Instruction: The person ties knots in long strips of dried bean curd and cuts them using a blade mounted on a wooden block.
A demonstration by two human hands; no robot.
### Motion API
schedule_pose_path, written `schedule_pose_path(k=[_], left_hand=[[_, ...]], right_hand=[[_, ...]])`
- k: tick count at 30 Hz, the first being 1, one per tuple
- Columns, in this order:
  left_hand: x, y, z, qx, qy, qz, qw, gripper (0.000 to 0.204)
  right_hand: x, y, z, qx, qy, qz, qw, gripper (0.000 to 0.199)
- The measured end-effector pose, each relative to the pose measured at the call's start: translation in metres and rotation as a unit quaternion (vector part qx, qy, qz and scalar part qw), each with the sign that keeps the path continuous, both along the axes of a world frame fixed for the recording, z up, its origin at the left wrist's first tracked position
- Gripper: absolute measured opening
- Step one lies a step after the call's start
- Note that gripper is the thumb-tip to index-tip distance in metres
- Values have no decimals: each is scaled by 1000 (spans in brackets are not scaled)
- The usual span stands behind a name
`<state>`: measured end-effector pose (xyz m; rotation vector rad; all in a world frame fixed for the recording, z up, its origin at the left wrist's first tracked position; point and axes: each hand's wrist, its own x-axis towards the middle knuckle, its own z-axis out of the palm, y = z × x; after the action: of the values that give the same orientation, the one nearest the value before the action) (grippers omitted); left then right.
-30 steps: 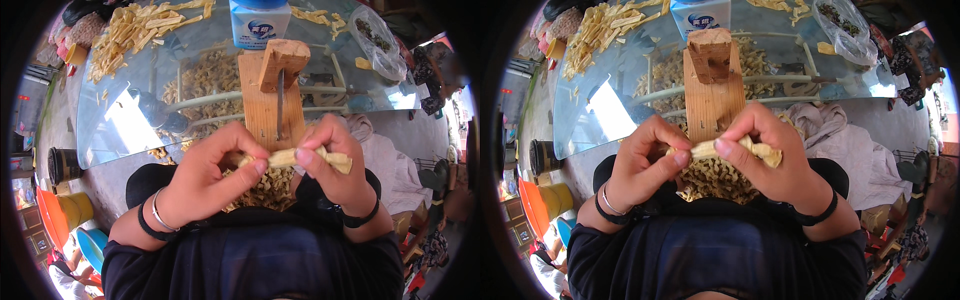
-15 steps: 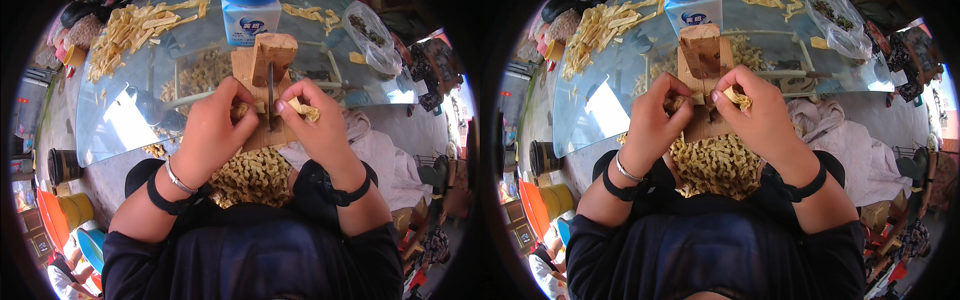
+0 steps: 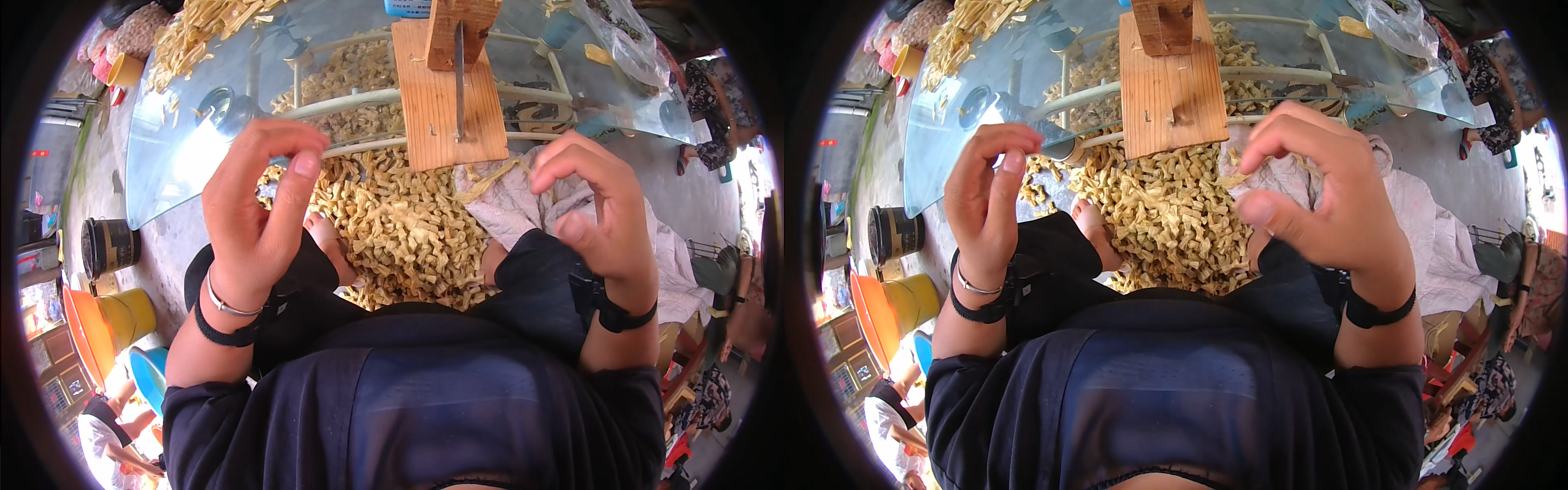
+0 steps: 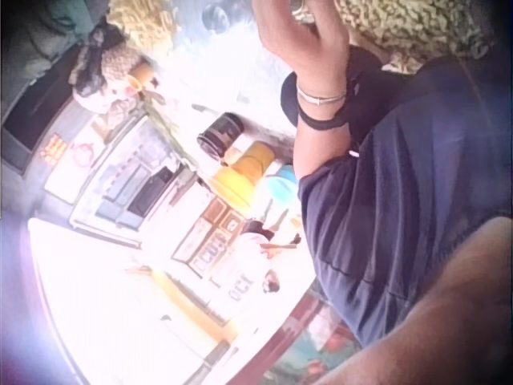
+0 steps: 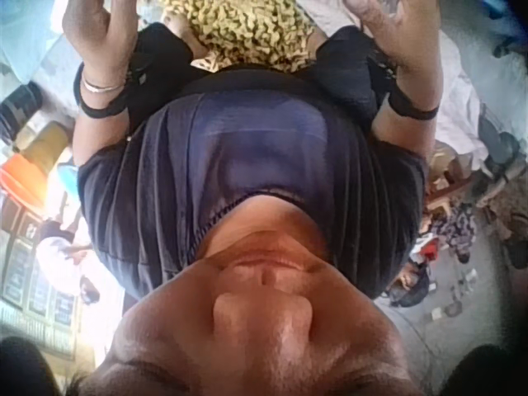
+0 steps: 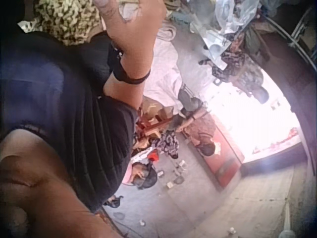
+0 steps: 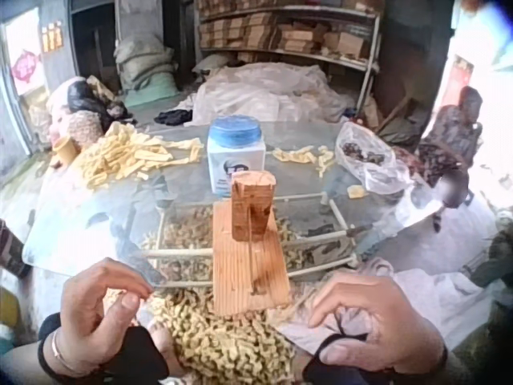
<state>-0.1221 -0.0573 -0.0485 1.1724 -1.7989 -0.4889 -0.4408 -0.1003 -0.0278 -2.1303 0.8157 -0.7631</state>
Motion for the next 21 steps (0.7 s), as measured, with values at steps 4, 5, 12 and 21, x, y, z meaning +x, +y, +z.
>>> schedule_pose_path(k=[4,5,12,21], left_hand=[[-9,18,-27,235,-78,-102,963,8],[-12,13,-46,296,-166,-196,920,7],[-65,3,-159,536,-571,-494,377,35],[-30,48,-344,770,-392,-370,341,69]], right_hand=[[-2,3,-35,217,136,31,966,40],[0,-5,-55,282,208,80,933,44],[24,-7,-231,286,663,218,656,38],[5,41,-323,556,562,88,607,90]])
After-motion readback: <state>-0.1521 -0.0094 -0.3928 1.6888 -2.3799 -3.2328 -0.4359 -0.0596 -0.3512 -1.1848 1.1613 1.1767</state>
